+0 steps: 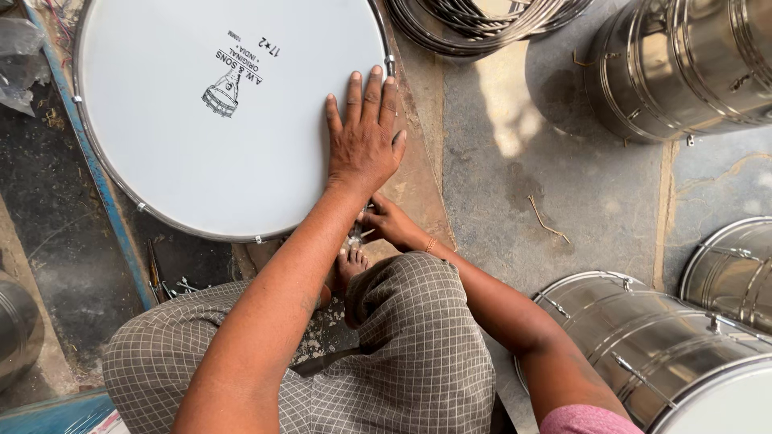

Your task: The person sits on the floor and uses a wrench to tighten the tension rods on a white drum head. They systematically move around the drum to secure the head. Later, they pick up a metal hoop and place it on the drum, then handle several tension rods.

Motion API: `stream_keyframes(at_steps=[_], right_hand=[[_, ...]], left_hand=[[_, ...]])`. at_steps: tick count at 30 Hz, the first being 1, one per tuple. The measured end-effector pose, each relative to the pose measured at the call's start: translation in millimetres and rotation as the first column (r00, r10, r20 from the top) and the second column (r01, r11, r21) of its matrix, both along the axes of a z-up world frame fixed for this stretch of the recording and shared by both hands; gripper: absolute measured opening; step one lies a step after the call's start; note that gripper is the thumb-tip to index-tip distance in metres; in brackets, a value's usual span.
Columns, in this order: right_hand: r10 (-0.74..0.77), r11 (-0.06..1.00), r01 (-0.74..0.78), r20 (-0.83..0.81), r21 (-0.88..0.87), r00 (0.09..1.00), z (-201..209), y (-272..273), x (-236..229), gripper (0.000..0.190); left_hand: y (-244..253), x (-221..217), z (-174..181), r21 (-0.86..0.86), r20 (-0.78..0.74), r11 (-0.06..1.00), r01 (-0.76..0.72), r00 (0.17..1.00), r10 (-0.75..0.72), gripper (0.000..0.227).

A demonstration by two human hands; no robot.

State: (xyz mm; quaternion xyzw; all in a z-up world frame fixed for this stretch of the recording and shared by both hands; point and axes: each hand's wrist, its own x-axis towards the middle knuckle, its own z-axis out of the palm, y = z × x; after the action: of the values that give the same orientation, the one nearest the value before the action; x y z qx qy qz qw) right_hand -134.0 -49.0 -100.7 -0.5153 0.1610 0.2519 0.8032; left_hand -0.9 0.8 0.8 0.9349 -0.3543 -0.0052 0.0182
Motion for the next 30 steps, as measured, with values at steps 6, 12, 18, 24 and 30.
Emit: stream_keyframes(at_steps=[6, 12, 18, 24, 30], right_hand=[[0.353, 0.851, -0.310, 0.025, -0.425, 0.935, -22.5, -110.7, 21.6, 0.032], [0.701, 0.441, -0.520, -0.081, -0.731, 0.708, -18.2, -132.2, 115.0, 0.029], [0.297, 0.894, -0.246, 0.083, -0.375, 0.951, 3.7, -119.3, -0.3, 0.024], [0.189, 0.969, -0.184, 0.019, -0.164, 0.982, 14.8, -36.1, -22.1, 0.024], [0.026, 0.998, -0.015, 0.172, -0.066, 0.985, 2.1, -2.5, -2.2, 0.050]], left_hand=[[-0.6, -3.7, -2.0, 0.008, -0.020, 1.000, 0.001, 1.000, -0.001, 0.082], [-1.5, -4.6, 8.1, 0.017, -0.010, 1.000, -0.008, 1.000, 0.008, 0.084], [-0.5, -0.6, -0.8, -0.010, 0.025, 1.000, 0.020, 0.999, -0.019, 0.083], [-1.3, -1.5, 3.8, 0.023, -0.008, 1.000, 0.003, 1.000, -0.003, 0.080], [-2.7, -2.3, 2.6, 0.018, -0.002, 1.000, -0.009, 1.000, 0.009, 0.078]])
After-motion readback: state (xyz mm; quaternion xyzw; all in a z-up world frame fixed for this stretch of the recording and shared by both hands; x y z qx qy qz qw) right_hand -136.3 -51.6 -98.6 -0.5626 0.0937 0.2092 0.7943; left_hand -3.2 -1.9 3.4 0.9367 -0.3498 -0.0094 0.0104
